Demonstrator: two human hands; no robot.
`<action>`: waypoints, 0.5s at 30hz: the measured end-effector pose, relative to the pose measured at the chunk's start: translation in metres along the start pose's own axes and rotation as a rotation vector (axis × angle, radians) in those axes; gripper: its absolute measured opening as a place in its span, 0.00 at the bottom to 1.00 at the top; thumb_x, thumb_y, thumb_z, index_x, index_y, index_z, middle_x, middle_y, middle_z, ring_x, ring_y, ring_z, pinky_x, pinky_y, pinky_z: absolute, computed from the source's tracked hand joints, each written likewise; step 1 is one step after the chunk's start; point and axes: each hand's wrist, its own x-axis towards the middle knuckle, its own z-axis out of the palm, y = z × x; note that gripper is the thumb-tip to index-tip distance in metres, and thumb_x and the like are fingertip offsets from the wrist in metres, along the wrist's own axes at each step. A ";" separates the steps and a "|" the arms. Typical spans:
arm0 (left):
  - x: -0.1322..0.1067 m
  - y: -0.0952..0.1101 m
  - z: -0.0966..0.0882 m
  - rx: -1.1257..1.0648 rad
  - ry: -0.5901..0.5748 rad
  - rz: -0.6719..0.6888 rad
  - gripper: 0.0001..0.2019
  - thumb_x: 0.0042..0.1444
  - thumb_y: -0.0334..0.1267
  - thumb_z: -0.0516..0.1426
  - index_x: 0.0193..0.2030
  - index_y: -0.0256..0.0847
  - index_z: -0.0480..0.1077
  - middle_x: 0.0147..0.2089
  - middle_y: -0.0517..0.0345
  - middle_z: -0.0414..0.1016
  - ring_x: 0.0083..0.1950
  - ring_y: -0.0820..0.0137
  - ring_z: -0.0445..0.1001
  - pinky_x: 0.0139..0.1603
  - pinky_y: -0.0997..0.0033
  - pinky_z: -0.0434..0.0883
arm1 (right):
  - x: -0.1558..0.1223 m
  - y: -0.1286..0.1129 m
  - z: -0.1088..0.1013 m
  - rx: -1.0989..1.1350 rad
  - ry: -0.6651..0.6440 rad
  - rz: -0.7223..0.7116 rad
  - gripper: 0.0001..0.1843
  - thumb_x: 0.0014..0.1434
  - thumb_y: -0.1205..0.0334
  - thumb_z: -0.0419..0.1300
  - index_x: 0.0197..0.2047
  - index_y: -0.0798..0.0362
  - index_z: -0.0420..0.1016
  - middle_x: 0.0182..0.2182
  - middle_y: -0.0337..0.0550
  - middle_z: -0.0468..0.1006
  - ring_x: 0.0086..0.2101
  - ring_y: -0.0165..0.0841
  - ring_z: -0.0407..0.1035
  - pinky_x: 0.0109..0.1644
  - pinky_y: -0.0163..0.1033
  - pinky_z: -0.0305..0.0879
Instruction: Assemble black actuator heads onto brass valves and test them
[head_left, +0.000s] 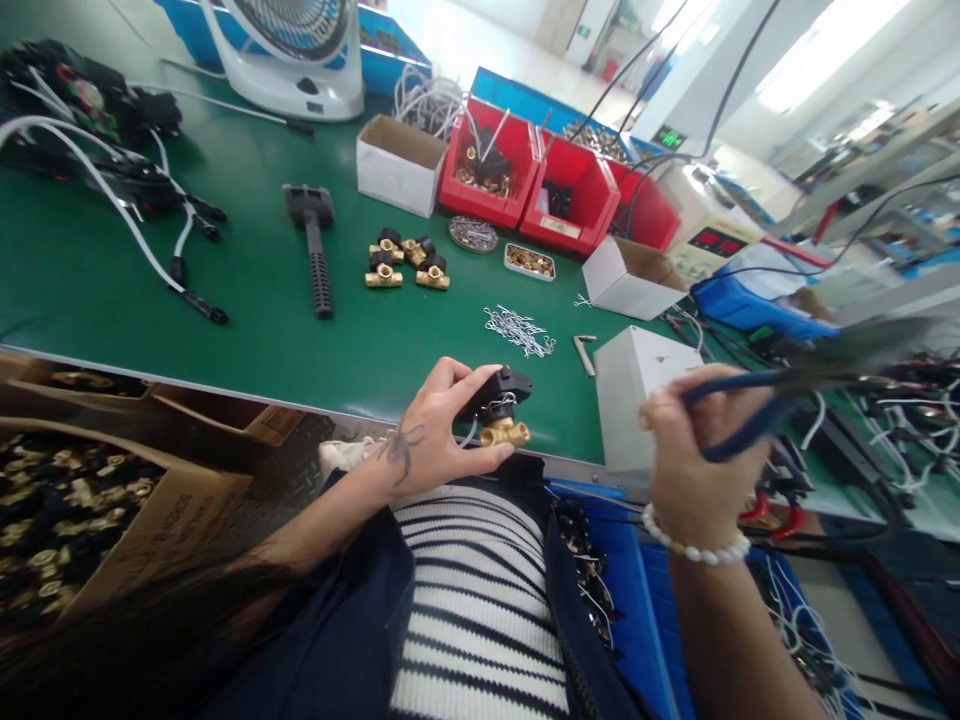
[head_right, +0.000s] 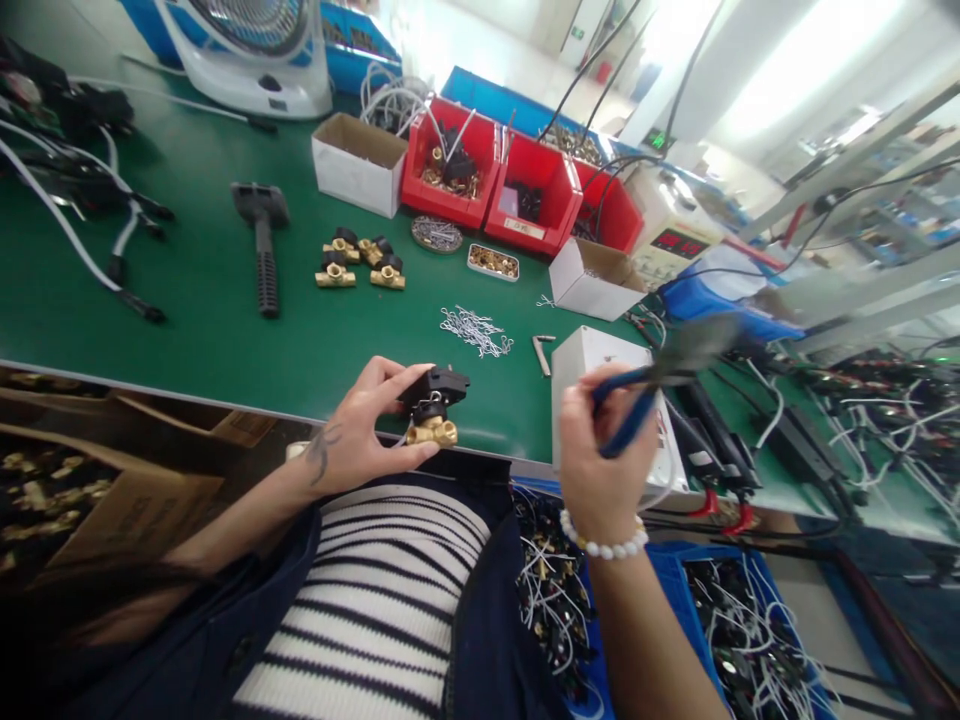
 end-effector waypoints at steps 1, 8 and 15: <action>0.000 0.000 0.000 0.007 0.000 0.001 0.35 0.49 0.43 0.64 0.64 0.37 0.64 0.47 0.52 0.63 0.49 0.63 0.68 0.48 0.59 0.75 | -0.001 0.000 0.001 -0.012 -0.128 -0.004 0.11 0.60 0.63 0.55 0.47 0.47 0.66 0.29 0.38 0.71 0.24 0.31 0.65 0.27 0.37 0.62; 0.000 -0.002 0.002 0.021 0.009 0.017 0.35 0.49 0.42 0.65 0.64 0.41 0.63 0.47 0.52 0.63 0.49 0.62 0.67 0.53 0.55 0.73 | 0.002 -0.001 -0.003 -0.097 -0.058 0.015 0.06 0.60 0.62 0.57 0.41 0.50 0.68 0.29 0.38 0.70 0.28 0.31 0.67 0.32 0.37 0.64; 0.000 -0.002 0.003 0.028 0.005 0.016 0.36 0.48 0.42 0.65 0.64 0.37 0.63 0.48 0.51 0.63 0.50 0.62 0.68 0.55 0.55 0.72 | -0.003 0.000 0.001 -0.165 -0.505 -0.049 0.05 0.53 0.68 0.59 0.35 0.50 0.71 0.25 0.37 0.73 0.24 0.31 0.67 0.27 0.36 0.62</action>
